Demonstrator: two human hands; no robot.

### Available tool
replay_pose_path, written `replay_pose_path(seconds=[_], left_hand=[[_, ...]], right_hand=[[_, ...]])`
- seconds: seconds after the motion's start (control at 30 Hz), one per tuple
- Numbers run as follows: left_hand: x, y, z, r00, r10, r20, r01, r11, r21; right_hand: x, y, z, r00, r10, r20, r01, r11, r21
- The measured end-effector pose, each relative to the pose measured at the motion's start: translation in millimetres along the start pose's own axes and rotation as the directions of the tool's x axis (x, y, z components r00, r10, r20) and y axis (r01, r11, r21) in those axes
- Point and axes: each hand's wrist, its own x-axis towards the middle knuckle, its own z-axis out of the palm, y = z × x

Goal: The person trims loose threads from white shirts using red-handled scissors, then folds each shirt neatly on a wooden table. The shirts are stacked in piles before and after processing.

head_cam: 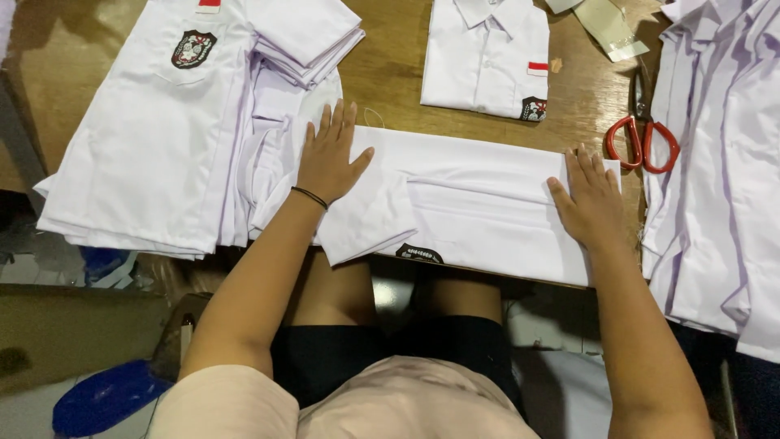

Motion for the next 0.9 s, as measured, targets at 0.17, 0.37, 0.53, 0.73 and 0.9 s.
replay_pose_path(seconds=[0.17,0.37,0.53,0.73,0.9], left_hand=[[9.7,-9.7,11.6,0.997,0.003,-0.072,-0.009,0.997,-0.08],[85.5,-55.9,58.5,0.927,0.175,-0.331,-0.149,0.983,0.104],[119.6,-52.1,41.3,0.763,0.454,-0.46,-0.469,0.879,0.09],[129.4,-43.4,46.5,0.87,0.423,-0.254,-0.431,0.902,0.026],[121.5,-30.1,31.6,0.933,0.13,-0.336,-0.174,0.979,-0.104]], right_hand=[[0.7,9.3,12.6,0.997,-0.016,-0.073,0.019,0.999,0.035],[2.1,13.4,18.7,0.989,-0.043,-0.142,0.051,0.998,0.048],[2.3,10.6,18.2,0.983,-0.073,-0.17,0.091,0.991,0.099],[3.1,14.4,21.2,0.98,-0.071,-0.188,0.09,0.991,0.096],[3.8,14.8,21.0,0.982,-0.068,-0.179,0.089,0.989,0.116]])
